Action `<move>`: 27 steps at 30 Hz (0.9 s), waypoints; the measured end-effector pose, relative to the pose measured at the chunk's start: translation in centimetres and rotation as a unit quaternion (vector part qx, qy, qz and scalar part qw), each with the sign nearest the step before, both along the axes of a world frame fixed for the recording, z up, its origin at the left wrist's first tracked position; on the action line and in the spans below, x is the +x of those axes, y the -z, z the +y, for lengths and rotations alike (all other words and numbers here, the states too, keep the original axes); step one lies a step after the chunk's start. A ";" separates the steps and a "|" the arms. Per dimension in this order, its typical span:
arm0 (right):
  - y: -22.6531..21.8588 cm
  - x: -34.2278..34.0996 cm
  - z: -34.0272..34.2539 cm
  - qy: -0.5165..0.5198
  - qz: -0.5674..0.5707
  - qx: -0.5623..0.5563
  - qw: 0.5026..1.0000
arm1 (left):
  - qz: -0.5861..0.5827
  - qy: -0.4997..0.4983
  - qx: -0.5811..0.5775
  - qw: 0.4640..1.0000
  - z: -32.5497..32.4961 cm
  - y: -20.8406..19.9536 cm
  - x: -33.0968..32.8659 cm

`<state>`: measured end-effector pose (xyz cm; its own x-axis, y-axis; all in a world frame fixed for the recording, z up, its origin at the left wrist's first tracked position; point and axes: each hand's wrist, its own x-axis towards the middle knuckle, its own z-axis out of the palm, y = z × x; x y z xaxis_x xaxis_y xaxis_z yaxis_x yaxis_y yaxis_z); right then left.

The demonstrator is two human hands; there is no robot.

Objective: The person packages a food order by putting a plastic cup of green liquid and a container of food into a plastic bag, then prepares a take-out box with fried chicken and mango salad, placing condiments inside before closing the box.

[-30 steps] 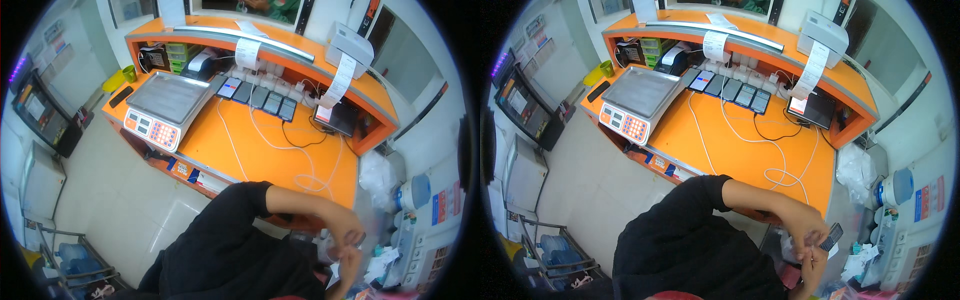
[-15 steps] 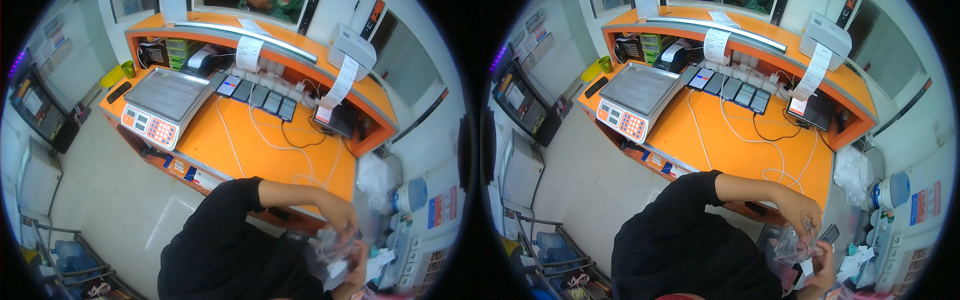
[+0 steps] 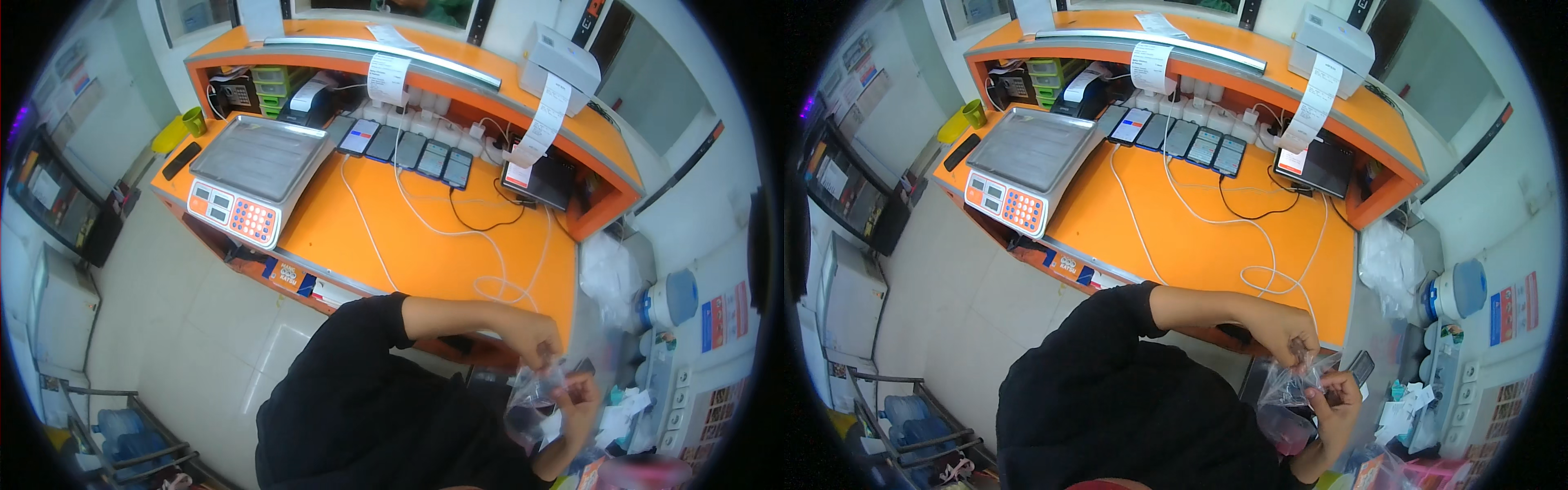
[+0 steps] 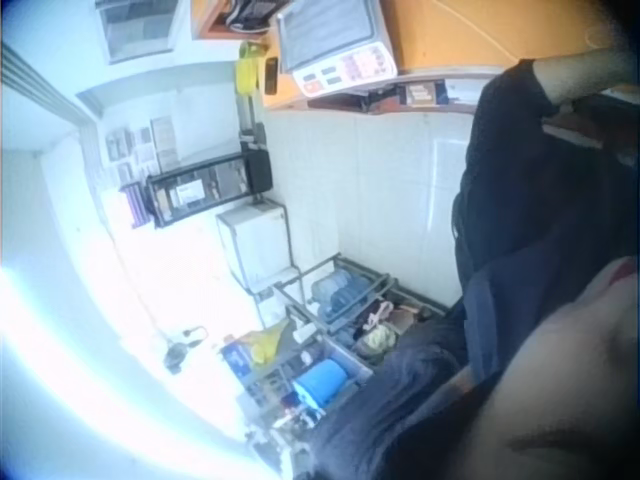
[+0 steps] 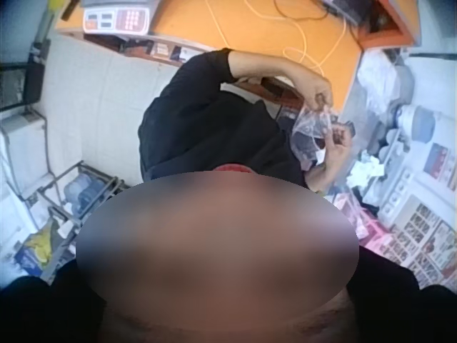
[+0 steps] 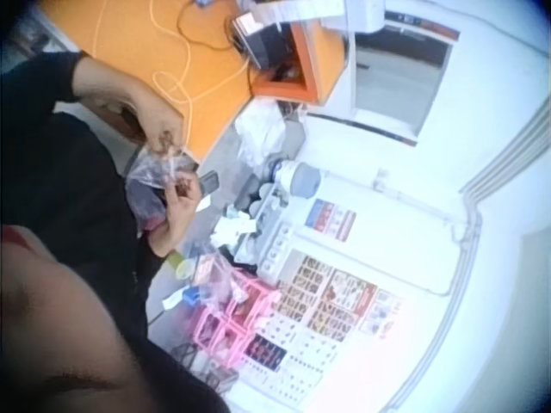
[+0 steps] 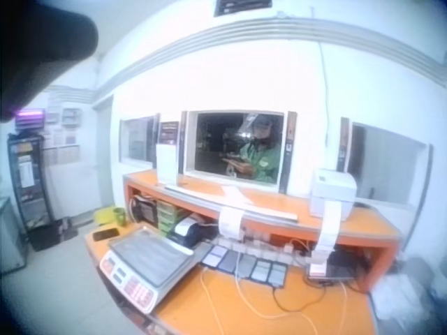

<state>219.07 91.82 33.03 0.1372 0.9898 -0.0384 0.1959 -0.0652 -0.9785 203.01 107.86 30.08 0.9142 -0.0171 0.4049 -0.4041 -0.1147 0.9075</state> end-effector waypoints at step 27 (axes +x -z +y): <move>2.0 -0.8 -3.3 0.129 0.266 0.223 0.929 | 0.006 -0.037 -0.219 0.975 -2.3 0.1 0.1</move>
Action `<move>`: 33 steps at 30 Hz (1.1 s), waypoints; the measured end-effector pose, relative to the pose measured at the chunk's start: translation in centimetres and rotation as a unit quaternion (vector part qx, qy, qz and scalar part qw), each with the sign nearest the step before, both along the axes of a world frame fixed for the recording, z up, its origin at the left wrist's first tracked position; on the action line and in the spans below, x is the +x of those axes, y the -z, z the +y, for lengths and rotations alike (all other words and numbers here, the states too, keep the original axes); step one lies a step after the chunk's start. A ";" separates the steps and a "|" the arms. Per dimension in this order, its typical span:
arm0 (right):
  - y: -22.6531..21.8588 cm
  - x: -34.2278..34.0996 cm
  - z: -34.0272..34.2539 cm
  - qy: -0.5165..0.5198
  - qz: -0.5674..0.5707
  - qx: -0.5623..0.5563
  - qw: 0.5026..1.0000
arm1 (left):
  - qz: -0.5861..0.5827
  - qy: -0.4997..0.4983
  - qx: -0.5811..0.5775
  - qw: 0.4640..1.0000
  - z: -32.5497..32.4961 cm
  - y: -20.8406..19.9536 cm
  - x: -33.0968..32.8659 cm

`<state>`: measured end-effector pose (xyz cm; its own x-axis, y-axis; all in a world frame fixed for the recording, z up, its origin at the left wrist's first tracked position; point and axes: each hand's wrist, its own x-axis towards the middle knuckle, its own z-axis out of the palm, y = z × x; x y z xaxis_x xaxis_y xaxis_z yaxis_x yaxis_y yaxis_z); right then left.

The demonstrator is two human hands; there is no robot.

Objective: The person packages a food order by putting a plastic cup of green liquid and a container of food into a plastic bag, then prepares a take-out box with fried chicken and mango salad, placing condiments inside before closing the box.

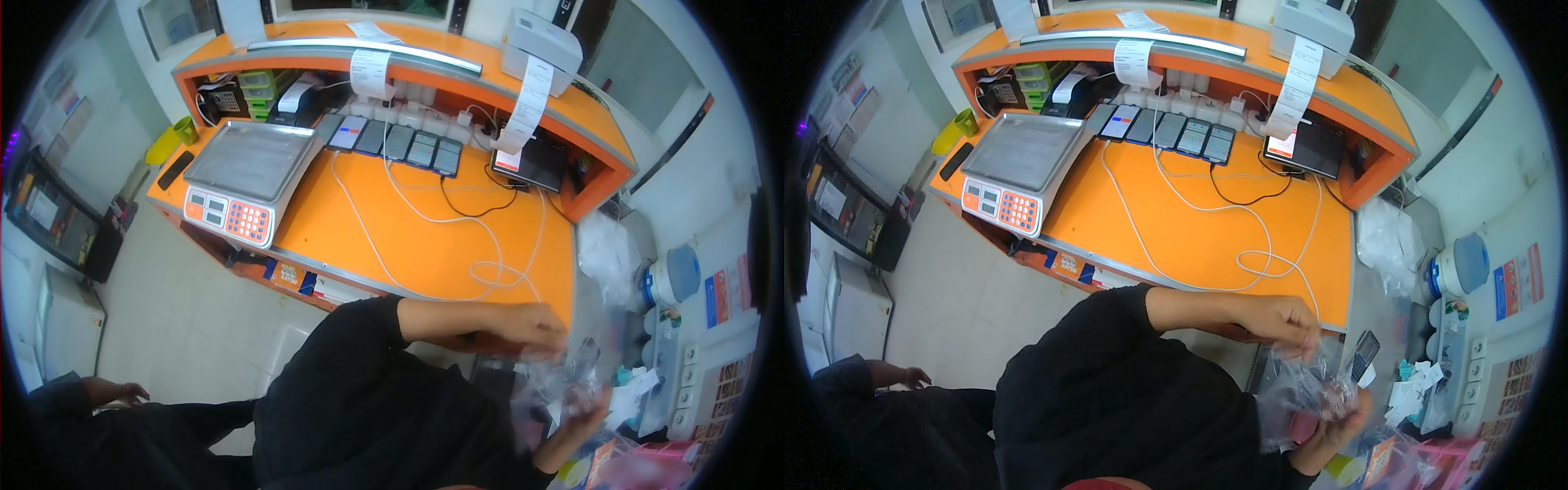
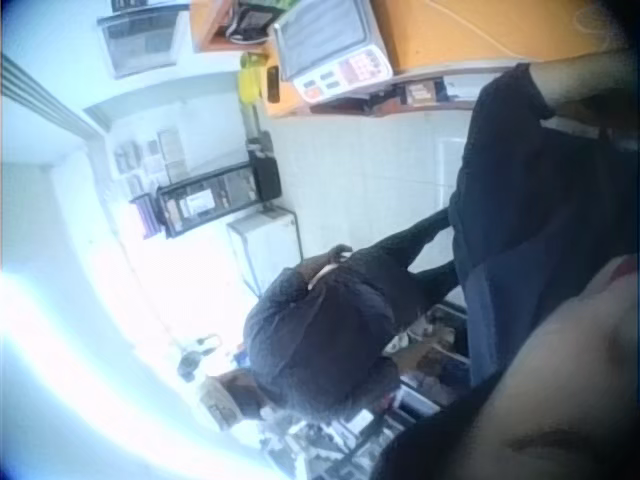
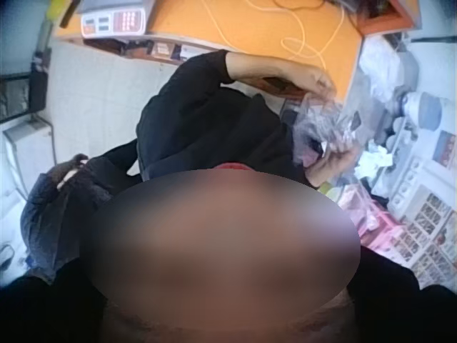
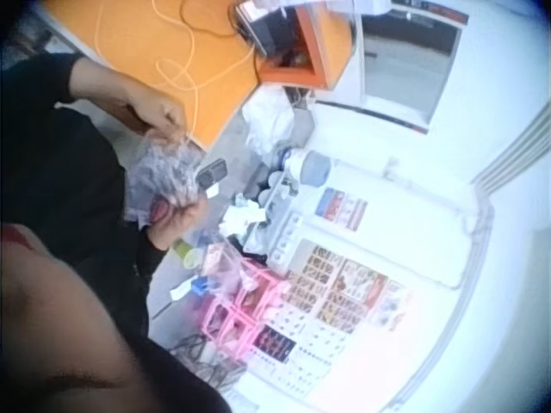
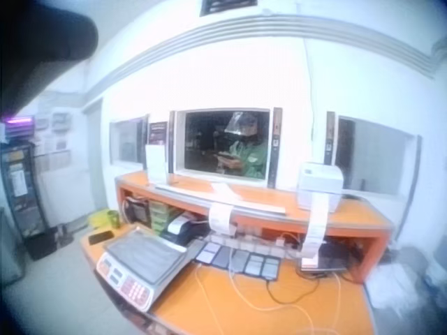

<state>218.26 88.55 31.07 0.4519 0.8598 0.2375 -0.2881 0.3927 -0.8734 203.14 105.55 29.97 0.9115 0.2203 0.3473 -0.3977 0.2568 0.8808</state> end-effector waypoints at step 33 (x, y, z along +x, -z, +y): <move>7.7 15.7 -21.6 0.405 -0.572 -0.458 0.548 | 0.187 0.002 0.199 0.962 -14.6 9.7 22.1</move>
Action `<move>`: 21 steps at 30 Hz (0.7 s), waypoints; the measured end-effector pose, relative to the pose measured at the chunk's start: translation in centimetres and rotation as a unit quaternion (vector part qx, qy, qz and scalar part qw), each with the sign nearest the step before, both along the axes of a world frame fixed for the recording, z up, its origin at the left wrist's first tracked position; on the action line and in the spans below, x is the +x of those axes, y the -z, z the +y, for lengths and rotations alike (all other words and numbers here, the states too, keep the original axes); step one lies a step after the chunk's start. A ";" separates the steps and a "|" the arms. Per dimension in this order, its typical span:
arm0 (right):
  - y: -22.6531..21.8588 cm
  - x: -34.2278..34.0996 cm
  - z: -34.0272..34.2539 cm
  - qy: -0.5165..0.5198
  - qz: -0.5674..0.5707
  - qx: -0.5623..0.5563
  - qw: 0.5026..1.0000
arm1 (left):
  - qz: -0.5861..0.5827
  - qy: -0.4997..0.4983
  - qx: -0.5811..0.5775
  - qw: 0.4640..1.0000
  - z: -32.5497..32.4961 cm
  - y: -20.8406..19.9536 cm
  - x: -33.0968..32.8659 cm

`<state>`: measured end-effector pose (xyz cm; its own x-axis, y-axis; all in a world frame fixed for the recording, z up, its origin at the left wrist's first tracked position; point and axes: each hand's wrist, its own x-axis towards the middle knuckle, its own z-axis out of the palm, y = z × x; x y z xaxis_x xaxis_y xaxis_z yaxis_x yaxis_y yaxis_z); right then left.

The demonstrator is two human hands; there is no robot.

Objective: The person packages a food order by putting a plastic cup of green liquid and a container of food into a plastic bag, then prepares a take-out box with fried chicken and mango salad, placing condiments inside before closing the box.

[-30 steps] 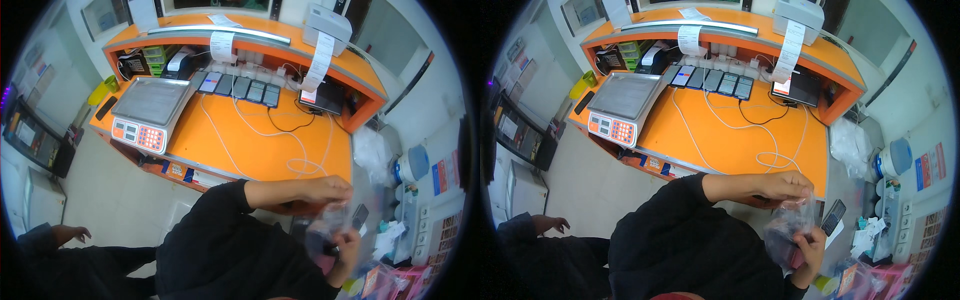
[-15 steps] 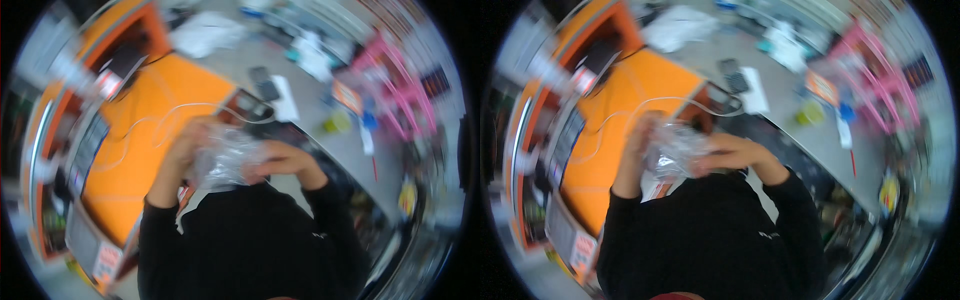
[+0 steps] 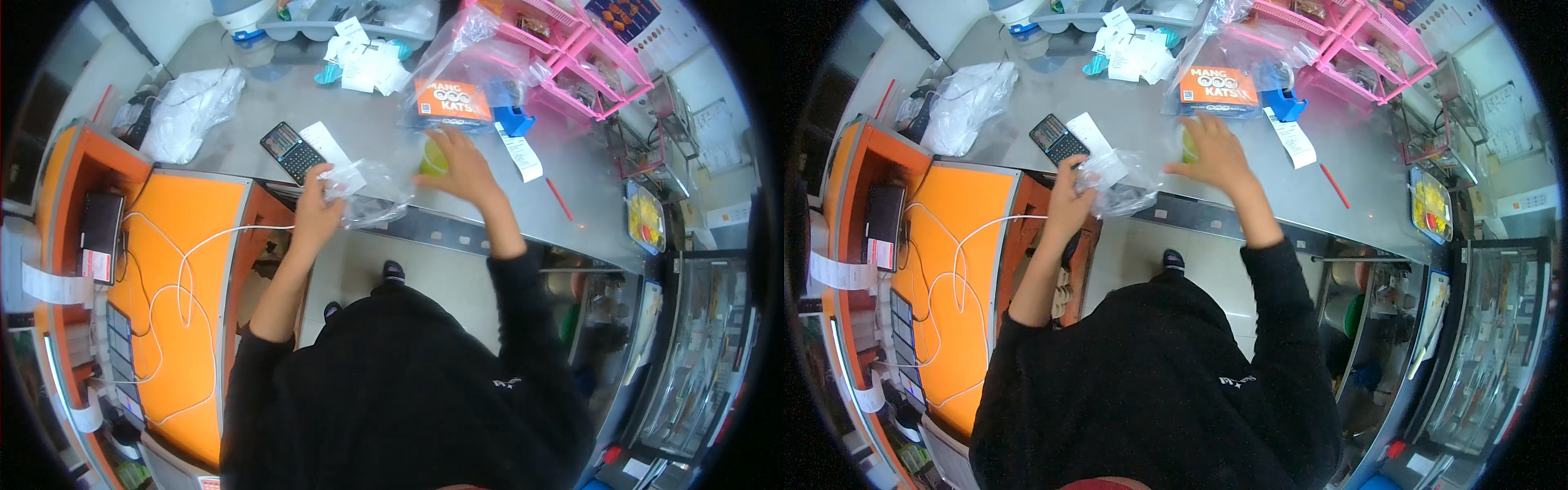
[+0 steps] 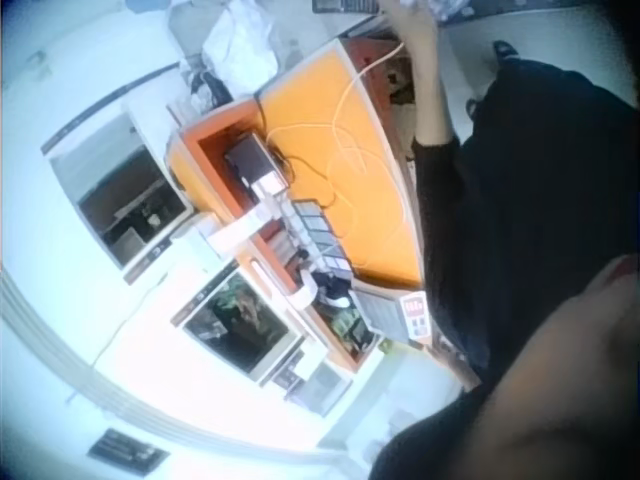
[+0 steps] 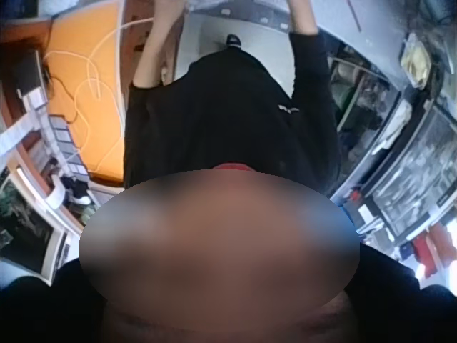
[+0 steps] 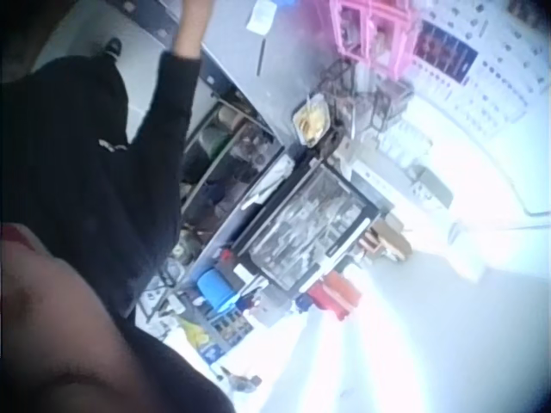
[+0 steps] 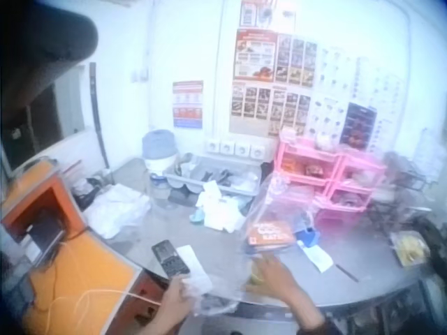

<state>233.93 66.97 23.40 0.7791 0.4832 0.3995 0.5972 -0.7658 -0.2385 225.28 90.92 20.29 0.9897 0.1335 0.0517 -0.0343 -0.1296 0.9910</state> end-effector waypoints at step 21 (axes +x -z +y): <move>0.2 2.0 1.2 -0.066 0.183 -0.014 0.981 | 0.023 -0.025 0.082 0.996 -6.8 9.1 6.9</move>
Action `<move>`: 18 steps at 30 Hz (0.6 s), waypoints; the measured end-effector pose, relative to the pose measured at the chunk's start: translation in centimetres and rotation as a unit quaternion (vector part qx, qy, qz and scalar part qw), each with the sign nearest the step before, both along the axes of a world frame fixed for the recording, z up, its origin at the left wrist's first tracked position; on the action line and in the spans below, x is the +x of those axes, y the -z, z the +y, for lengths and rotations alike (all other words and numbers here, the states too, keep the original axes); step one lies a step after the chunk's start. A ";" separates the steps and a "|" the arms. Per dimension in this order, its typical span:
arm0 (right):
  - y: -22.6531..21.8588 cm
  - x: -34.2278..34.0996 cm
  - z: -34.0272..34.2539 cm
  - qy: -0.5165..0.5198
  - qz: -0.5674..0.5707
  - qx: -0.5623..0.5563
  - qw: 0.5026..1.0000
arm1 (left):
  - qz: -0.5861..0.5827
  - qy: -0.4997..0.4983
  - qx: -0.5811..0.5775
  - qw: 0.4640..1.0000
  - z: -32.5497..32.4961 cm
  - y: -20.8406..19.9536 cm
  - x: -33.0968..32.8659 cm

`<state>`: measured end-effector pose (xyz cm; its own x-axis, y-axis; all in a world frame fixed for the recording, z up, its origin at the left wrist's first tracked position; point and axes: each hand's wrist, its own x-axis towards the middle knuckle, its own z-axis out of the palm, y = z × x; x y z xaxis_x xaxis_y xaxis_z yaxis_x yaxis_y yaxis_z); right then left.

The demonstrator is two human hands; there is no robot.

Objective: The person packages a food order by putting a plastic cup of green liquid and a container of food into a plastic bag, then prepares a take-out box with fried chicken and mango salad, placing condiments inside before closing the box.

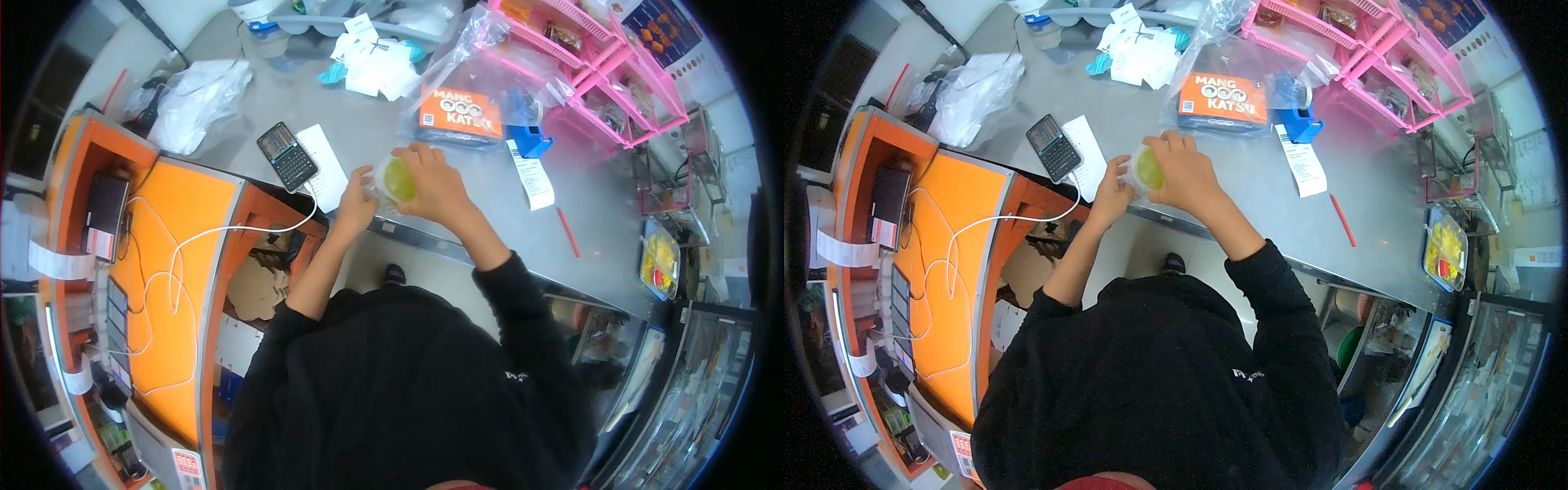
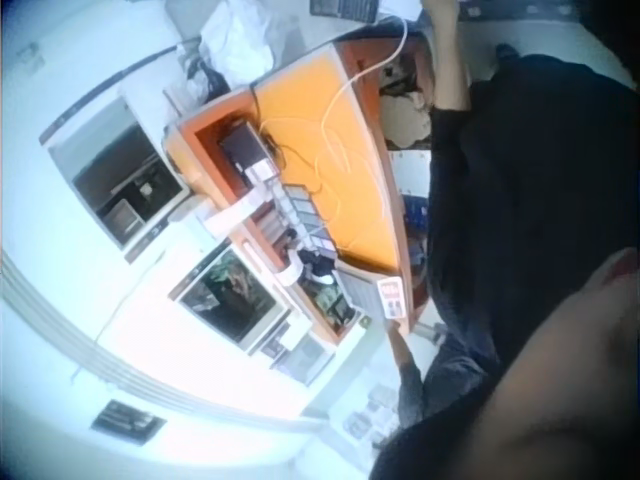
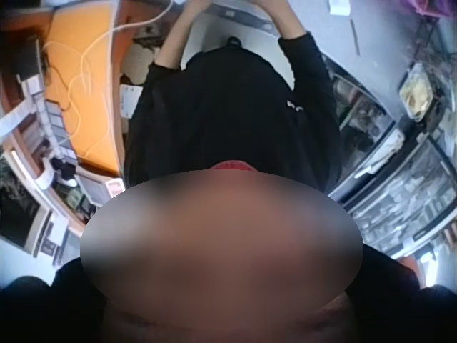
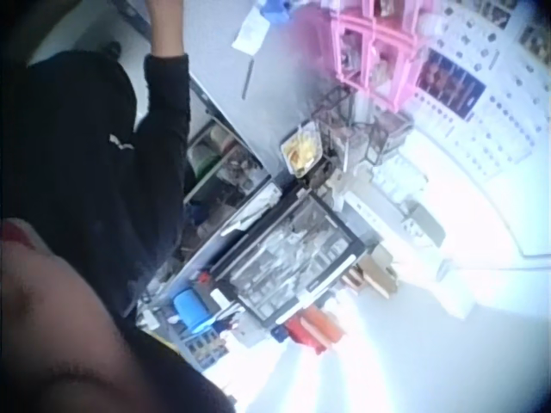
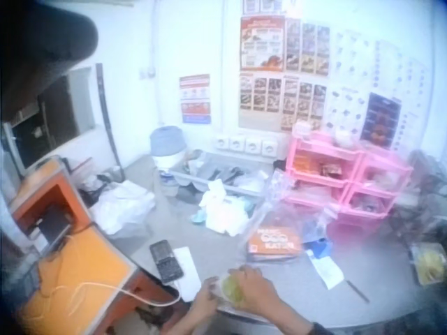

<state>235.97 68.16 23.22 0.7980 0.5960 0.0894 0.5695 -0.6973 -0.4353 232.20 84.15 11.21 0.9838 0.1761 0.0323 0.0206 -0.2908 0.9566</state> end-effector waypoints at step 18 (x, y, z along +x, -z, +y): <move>5.7 1.6 -4.2 0.150 -0.003 0.307 0.940 | 0.129 -0.097 -0.369 0.915 -0.7 -4.5 -3.2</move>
